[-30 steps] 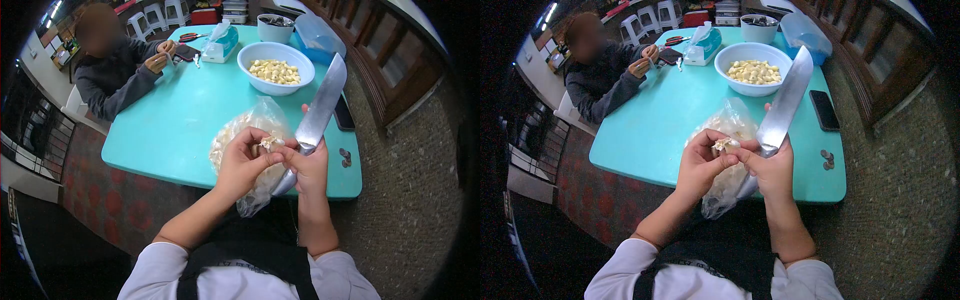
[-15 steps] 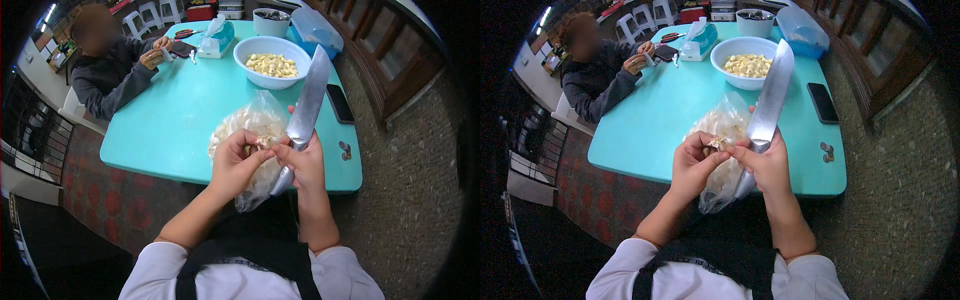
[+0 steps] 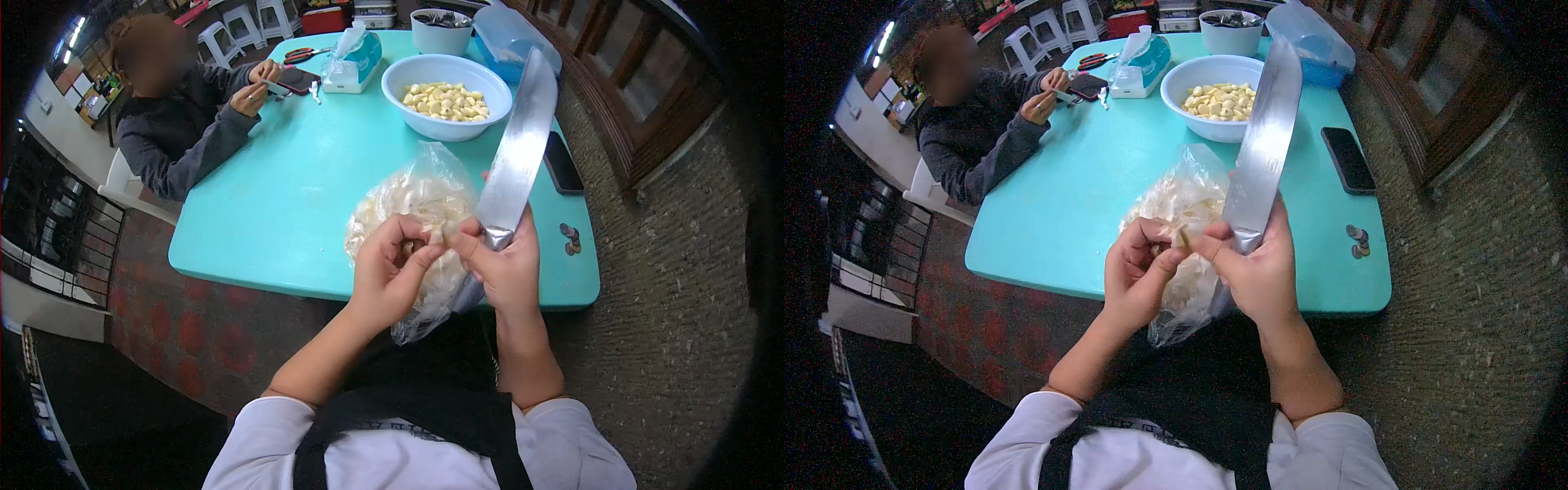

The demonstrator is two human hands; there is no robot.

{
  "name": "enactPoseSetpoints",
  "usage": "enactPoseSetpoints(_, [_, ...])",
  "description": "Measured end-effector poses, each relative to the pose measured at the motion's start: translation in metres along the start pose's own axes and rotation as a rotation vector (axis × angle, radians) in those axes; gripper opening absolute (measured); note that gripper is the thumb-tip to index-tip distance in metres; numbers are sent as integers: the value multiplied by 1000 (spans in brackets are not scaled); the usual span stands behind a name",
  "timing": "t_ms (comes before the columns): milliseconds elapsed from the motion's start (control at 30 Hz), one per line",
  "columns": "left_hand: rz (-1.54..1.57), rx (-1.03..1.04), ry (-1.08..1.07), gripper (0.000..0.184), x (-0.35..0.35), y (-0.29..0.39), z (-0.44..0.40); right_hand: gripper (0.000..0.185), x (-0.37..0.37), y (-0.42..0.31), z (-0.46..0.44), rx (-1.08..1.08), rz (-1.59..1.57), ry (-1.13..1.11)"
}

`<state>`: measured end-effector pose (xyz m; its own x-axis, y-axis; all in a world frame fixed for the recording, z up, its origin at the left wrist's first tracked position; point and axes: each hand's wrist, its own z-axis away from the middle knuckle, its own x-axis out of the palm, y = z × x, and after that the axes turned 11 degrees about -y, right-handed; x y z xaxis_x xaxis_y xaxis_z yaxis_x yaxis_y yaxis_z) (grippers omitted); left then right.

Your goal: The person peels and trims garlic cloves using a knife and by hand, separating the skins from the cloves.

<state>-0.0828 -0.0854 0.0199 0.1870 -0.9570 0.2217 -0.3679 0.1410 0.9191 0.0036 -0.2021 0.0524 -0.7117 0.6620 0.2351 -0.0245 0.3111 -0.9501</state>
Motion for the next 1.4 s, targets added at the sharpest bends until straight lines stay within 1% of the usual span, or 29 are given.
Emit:
enactPoseSetpoints(100, [33,-60,-65,12,-4,1,-4,66,-6,-1,-2,-14,99,38])
enactPoseSetpoints(167, [78,-146,-113,13,-9,2,-7,65,-9,1,-4,-16,204,53])
enactPoseSetpoints(233, [139,-289,-149,15,-16,4,-9,67,-11,3,-6,-44,257,68])
enactPoseSetpoints(267, [84,-306,-179,16,-18,5,-9,68,-12,5,-8,-60,284,76])
enactPoseSetpoints(367, [-45,-378,-244,17,-25,10,-7,71,-17,10,-9,-171,512,105])
enactPoseSetpoints(433, [-93,-446,-257,19,-29,17,-5,72,-18,7,-9,-158,576,142])
enactPoseSetpoints(533, [-288,-310,-342,26,-35,6,2,73,-19,0,-13,-142,603,201])
enactPoseSetpoints(567, [-443,-232,-391,29,-37,4,3,74,-19,-2,-14,-139,602,219])
enactPoseSetpoints(633, [-752,-71,-482,37,-38,6,4,77,-18,-4,-12,-124,633,169])
enactPoseSetpoints(667, [-809,-133,-520,37,-35,12,4,79,-18,-6,-11,-116,648,145])
enactPoseSetpoints(733, [-919,-261,-596,38,-26,29,6,81,-5,-15,-5,-31,713,37])
enactPoseSetpoints(800, [-1026,-318,-582,35,-25,28,7,80,8,-23,-1,59,801,-83])
enactPoseSetpoints(833, [-1080,-346,-577,33,-24,28,8,79,12,-20,-2,11,860,-116])
enactPoseSetpoints(900, [-1109,-313,-518,27,-25,28,8,76,16,-13,-5,-88,974,-180])
enactPoseSetpoints(933, [-1124,-296,-489,24,-25,29,9,76,16,-13,-9,14,1009,-214])
enactPoseSetpoints(1033, [-1180,-334,-412,21,-36,25,13,78,11,-6,-19,227,1265,-260])
enactPoseSetpoints(1133, [-1173,-321,-333,18,-42,33,20,79,-2,14,-21,139,1208,-197])
enactPoseSetpoints(1233, [-1077,-229,-283,17,-51,33,20,78,-5,5,-18,192,1113,-102])
enactPoseSetpoints(1333, [-914,-194,-240,18,-50,42,14,70,-6,-10,-9,108,895,-22])
enactPoseSetpoints(1400, [-720,-190,-193,19,-49,38,14,64,-2,-32,-1,203,896,-51])
